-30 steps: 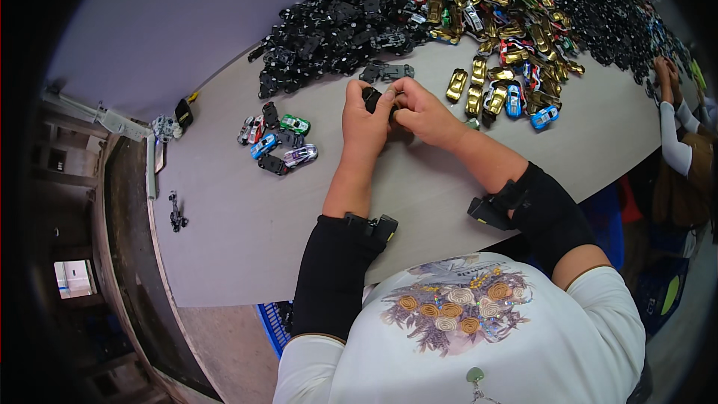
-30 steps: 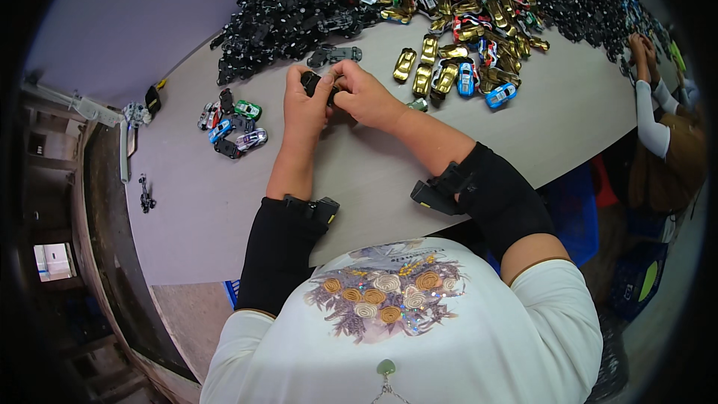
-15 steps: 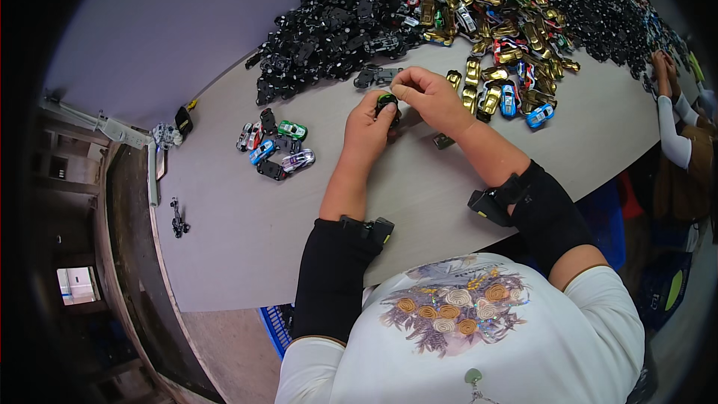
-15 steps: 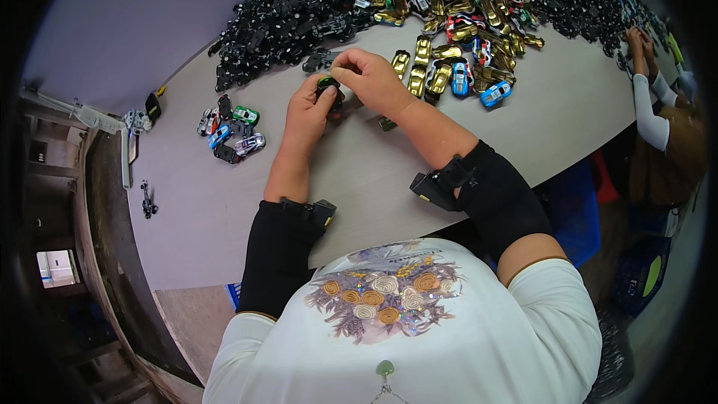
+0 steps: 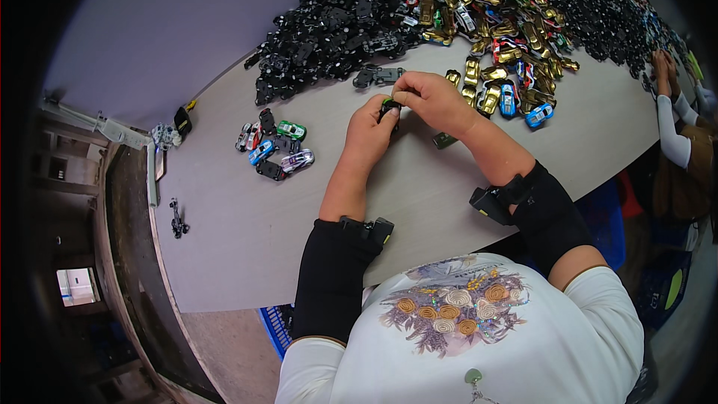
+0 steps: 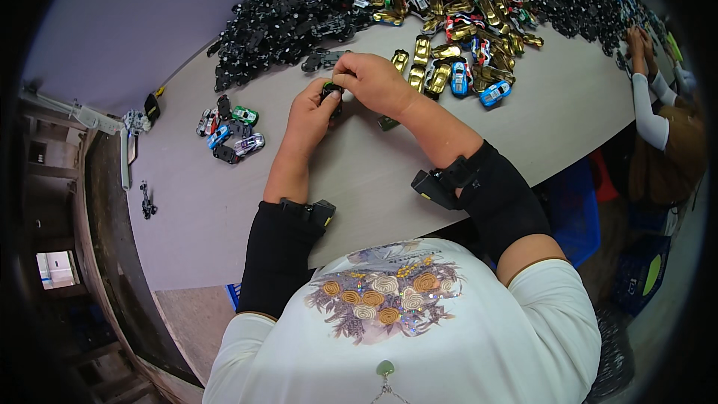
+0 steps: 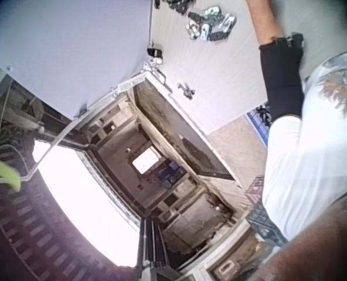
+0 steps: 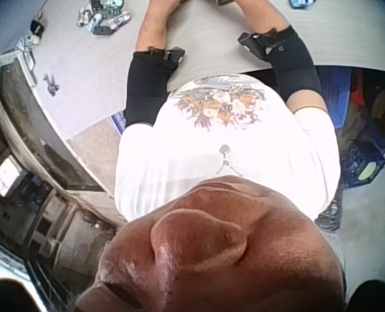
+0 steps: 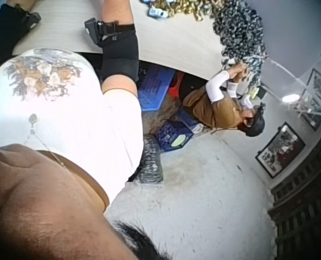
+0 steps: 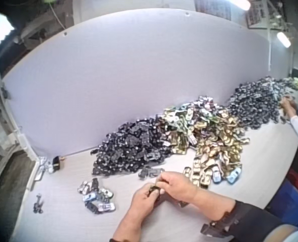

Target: Inspecting and assembling small toy cars at a table.

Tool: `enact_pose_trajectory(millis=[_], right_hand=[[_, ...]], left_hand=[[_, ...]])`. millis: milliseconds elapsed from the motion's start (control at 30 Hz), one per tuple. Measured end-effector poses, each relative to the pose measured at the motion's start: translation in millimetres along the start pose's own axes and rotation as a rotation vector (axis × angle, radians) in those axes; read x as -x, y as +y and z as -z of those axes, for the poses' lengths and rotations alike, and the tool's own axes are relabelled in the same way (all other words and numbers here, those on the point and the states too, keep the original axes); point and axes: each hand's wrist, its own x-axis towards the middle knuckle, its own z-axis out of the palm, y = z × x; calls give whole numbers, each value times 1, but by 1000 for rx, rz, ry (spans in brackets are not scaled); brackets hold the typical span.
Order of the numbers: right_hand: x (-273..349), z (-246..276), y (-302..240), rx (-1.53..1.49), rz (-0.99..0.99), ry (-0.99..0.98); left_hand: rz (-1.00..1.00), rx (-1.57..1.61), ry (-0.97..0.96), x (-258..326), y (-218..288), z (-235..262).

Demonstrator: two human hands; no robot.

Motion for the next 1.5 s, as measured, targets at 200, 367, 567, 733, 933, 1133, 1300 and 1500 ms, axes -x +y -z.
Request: enact_pose_trajectory(millis=[200,367,567,733,933,1133,1300,1500], right_hand=[[0,4,-2,180,65,-36],[-1,0,0,374,173,-18],[4,-12,-4,774,431,38],[2,-14,2,766,370,45],[-4,18,7,279,-17,92],[4,75,8,505,-4,188],[16,84,10,690,117,83],[19,50,16,1094,167,-103]], left_hand=[[49,-13,-23,5,8,-2],[83,19,-47,6,7,0],[28,-113,-15,-2,-3,-2],[12,-226,-7,-5,-8,1],[228,140,-86,6,13,2],[68,-215,73,9,16,47],[-202,-832,359,32,40,123],[-207,-1307,442,40,21,138]])
